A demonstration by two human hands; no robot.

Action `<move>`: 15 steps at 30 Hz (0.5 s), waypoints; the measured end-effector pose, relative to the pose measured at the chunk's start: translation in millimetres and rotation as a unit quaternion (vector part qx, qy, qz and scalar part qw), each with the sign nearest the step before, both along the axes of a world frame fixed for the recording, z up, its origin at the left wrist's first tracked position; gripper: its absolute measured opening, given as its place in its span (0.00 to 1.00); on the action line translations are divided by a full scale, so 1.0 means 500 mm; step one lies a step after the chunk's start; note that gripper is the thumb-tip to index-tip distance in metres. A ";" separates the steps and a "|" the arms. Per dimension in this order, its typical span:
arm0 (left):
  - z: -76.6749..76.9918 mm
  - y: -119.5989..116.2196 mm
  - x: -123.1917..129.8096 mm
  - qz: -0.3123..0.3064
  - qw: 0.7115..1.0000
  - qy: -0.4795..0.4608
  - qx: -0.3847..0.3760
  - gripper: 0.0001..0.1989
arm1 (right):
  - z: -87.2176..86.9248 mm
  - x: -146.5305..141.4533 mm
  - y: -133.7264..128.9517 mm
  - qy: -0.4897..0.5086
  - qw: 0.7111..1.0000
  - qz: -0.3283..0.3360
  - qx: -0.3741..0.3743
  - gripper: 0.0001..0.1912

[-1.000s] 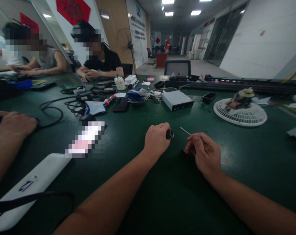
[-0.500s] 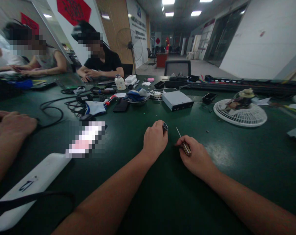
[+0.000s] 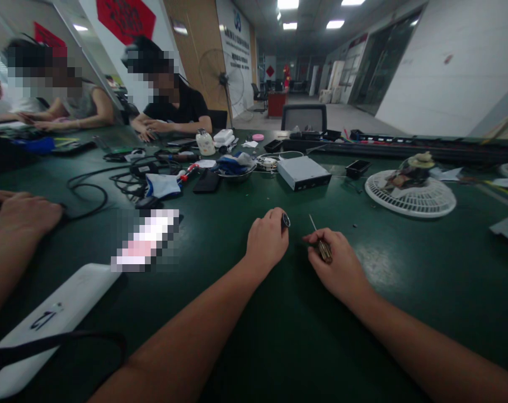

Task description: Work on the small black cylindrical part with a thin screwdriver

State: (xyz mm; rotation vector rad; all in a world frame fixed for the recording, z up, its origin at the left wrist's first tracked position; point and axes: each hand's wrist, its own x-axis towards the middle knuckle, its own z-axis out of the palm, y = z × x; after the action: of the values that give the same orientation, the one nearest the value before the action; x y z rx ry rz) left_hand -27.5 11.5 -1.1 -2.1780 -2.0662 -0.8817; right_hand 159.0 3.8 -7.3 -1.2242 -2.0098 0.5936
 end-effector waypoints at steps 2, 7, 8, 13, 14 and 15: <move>-0.001 -0.001 -0.001 -0.001 1.000 -0.001 0.000 0.05 | -0.002 0.001 -0.001 -0.018 1.000 0.006 0.000 0.14; 0.001 -0.003 -0.001 -0.003 1.000 -0.003 -0.008 0.05 | -0.001 0.003 0.000 0.005 0.999 0.040 -0.037 0.16; 0.001 -0.003 -0.001 -0.005 1.000 -0.002 -0.009 0.05 | 0.001 0.003 0.000 0.010 0.998 0.040 -0.042 0.14; 0.001 -0.001 0.000 -0.007 1.000 0.004 -0.016 0.05 | 0.010 0.000 -0.002 0.048 0.995 0.045 -0.069 0.05; 0.001 -0.001 0.000 -0.005 1.000 0.006 -0.016 0.05 | 0.010 0.000 -0.002 0.064 0.994 0.046 -0.073 0.04; 0.000 -0.001 0.001 -0.003 1.000 0.008 -0.016 0.05 | 0.010 0.000 -0.002 0.077 0.993 0.045 -0.076 0.03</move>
State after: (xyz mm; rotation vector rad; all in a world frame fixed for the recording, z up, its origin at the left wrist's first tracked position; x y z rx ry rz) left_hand -27.2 10.9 -1.0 -2.2010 -2.0819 -0.8340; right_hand 158.8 2.9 -2.1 -1.1425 -1.9256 0.8733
